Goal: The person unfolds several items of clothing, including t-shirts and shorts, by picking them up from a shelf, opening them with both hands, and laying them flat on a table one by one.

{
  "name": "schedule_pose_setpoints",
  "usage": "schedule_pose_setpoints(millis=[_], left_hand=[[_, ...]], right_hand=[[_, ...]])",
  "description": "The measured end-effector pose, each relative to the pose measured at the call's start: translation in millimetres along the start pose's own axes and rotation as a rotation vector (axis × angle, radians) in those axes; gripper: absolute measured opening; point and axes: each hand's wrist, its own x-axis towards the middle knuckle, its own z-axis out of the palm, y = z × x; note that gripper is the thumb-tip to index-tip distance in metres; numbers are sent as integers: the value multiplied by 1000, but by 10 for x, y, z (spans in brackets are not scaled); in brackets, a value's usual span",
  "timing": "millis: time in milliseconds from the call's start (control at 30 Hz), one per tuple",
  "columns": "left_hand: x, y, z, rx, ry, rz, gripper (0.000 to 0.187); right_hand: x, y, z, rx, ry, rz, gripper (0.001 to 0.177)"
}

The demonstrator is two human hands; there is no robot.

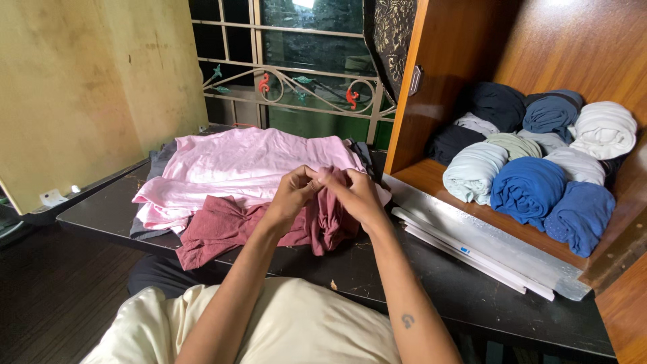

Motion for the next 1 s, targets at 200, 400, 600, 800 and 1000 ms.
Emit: schedule_pose_setpoints(millis=[200, 400, 600, 800, 1000], left_hand=[[44, 7, -275, -7, 127, -107, 14], [268, 210, -985, 287, 435, -194, 28], [430, 687, -1698, 646, 98, -106, 49], [672, 1436, -2092, 1404, 345, 252, 30], [886, 2225, -2256, 1633, 712, 50, 49]], right_hand=[[-26, -62, -142, 4, -17, -152, 27], [-8, -124, -713, 256, 188, 264, 30], [354, -67, -1206, 175, 235, 223, 29], [850, -500, -1362, 271, 121, 167, 27], [1250, -1024, -1126, -47, 62, -426, 19]])
